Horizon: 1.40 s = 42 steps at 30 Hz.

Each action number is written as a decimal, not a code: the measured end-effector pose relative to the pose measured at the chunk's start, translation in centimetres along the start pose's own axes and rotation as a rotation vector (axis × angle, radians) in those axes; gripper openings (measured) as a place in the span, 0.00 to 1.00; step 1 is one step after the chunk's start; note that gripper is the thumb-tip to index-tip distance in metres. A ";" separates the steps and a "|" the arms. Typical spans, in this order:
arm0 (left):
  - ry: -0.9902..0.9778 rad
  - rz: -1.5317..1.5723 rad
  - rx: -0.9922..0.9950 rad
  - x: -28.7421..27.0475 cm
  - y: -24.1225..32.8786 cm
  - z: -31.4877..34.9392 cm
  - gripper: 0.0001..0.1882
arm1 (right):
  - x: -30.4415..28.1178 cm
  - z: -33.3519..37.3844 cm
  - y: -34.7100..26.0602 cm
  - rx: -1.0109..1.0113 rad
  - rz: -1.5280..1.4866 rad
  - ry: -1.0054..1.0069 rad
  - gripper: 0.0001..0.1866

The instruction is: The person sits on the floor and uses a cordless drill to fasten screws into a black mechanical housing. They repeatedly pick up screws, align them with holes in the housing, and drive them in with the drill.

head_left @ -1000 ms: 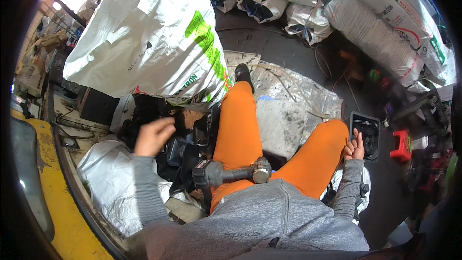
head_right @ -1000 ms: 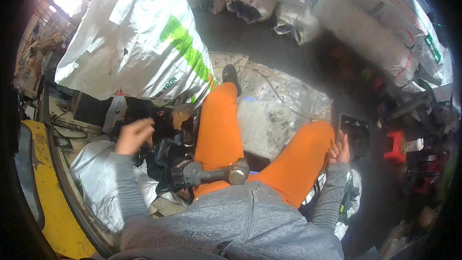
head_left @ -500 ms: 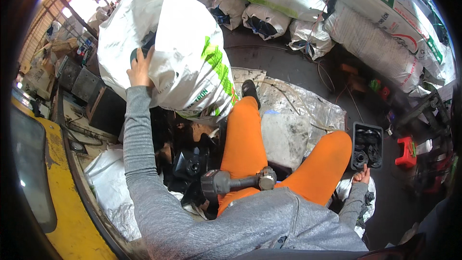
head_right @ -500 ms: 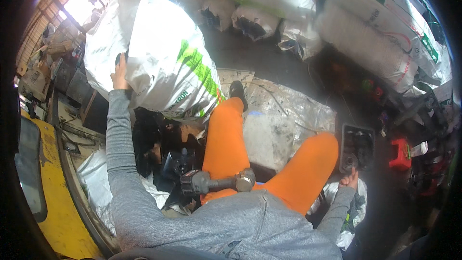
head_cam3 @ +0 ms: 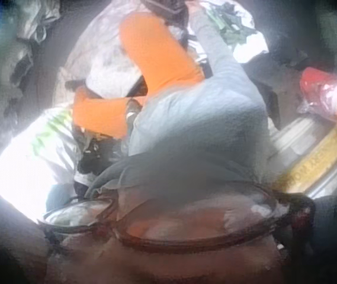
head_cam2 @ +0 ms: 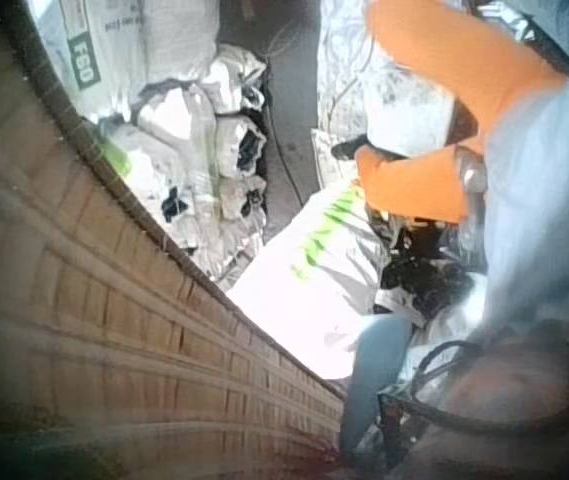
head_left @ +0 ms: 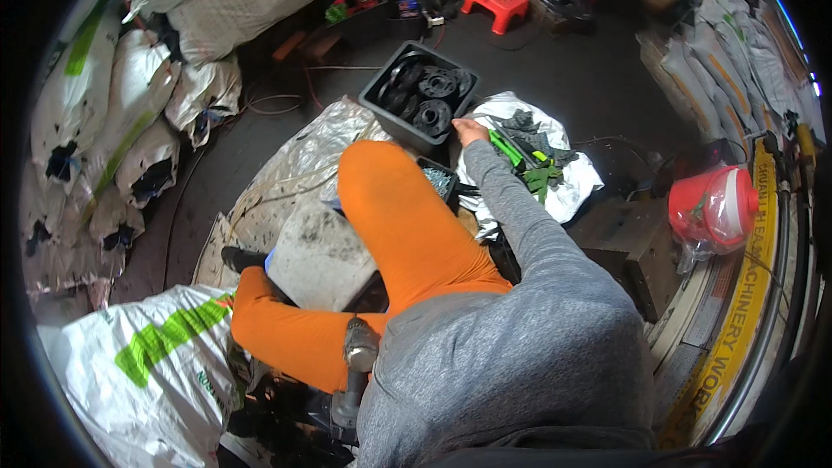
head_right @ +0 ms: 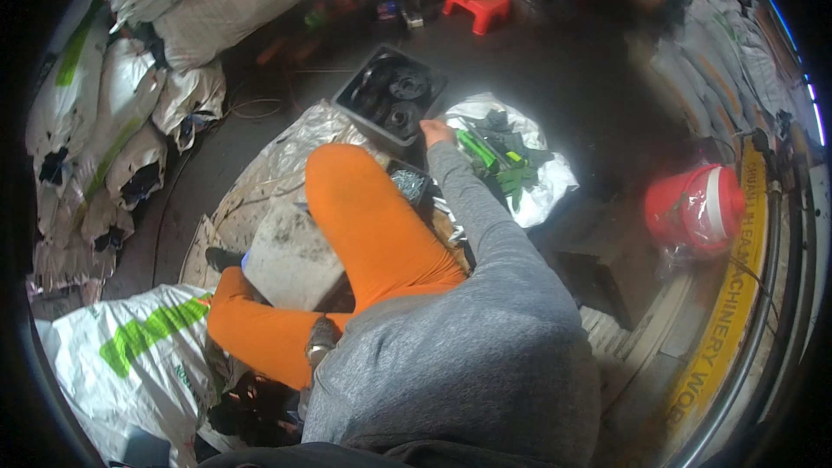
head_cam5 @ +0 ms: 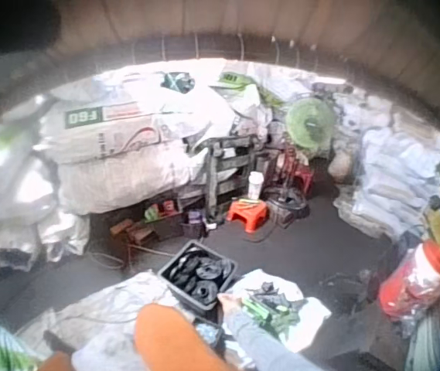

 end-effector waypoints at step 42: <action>-0.851 0.781 0.412 5.3 31.8 24.2 0.18 | 18.4 26.3 -8.7 0.022 0.473 -1.229 0.24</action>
Point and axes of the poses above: each hand's wrist, its own z-axis away from the middle knuckle, its own x-axis out of the palm, y = z × x, the point moved 1 cm from there along -z, towards the middle knuckle, and after that the axes turned 1 degree about z, right-handed, at the moved point
